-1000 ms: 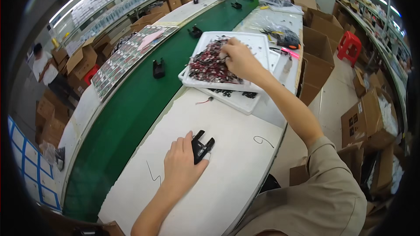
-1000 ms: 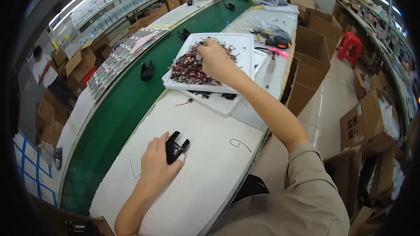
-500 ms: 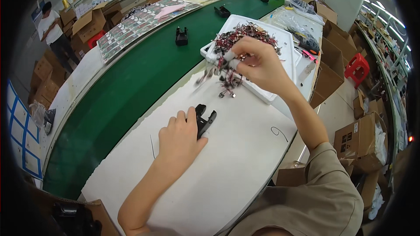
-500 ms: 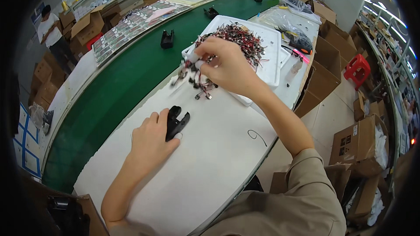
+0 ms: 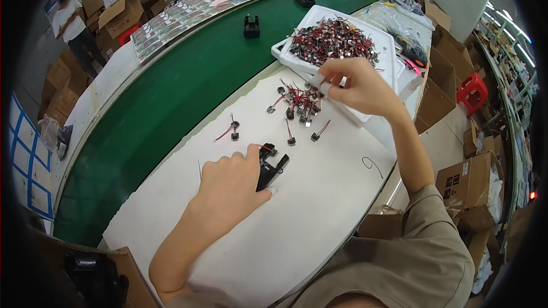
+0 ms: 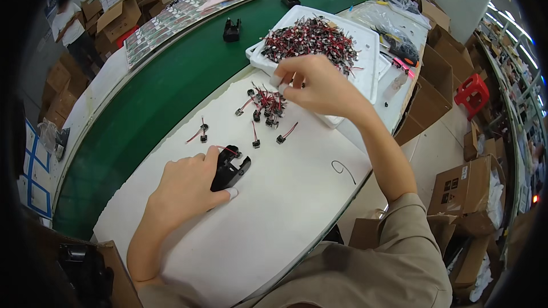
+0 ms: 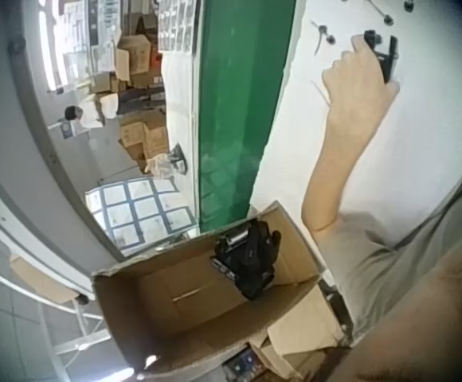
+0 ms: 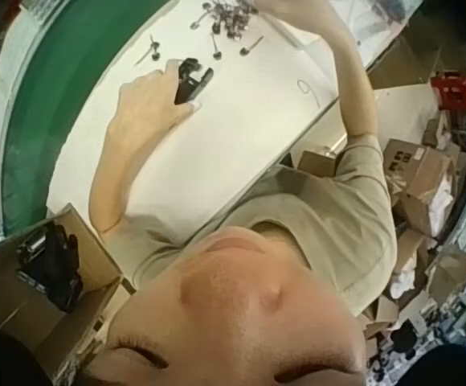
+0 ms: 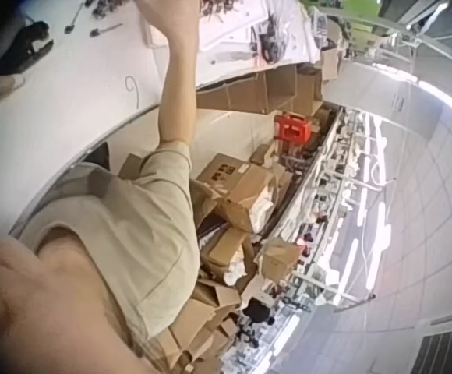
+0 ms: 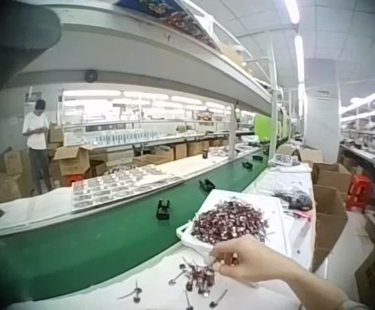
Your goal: The person assembles small fan components by hand, inserting electronic components into plastic fan housings.
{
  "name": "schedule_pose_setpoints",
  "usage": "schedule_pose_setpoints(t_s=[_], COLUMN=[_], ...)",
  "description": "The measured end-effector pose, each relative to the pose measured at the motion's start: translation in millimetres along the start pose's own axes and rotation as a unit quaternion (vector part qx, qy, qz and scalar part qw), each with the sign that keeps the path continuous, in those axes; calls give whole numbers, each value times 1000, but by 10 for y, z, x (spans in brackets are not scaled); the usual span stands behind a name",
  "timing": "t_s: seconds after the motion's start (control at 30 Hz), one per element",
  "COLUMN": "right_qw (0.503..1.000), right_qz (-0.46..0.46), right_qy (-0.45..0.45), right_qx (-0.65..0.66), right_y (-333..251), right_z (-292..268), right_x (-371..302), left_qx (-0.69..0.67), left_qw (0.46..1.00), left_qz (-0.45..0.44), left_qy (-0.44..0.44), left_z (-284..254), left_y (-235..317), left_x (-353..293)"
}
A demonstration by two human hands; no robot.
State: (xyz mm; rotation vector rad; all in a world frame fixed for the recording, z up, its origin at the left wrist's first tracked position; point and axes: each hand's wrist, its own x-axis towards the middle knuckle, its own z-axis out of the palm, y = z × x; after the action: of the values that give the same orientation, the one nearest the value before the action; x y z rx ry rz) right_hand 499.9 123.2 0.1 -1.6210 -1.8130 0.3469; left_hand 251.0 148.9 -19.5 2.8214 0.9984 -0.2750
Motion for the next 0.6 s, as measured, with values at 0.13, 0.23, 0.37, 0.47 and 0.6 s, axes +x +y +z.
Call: schedule_pose_setpoints(t_s=[0.13,0.23,0.37,0.47,0.6], right_qw=[1000,999,992,991,993], right_qz=[1,-6,20,33,70], right_qy=[15,-29,-35,-58,-79], right_qx=[21,-32,-121,-112,-51], right_y=[31,125,302,224,90], right_z=[-7,123,215,238,247], right_x=[-115,-276,-519,-583,-652], left_qx=[-26,-69,-164,-262,-135], left_qw=[999,997,983,963,990], left_qz=[6,6,-3,26,48], left_qy=[-26,-13,82,55,-4], left_z=[-46,-60,-17,31,32], left_y=[22,10,-101,-203,-81], left_x=[8,65,234,261,103])
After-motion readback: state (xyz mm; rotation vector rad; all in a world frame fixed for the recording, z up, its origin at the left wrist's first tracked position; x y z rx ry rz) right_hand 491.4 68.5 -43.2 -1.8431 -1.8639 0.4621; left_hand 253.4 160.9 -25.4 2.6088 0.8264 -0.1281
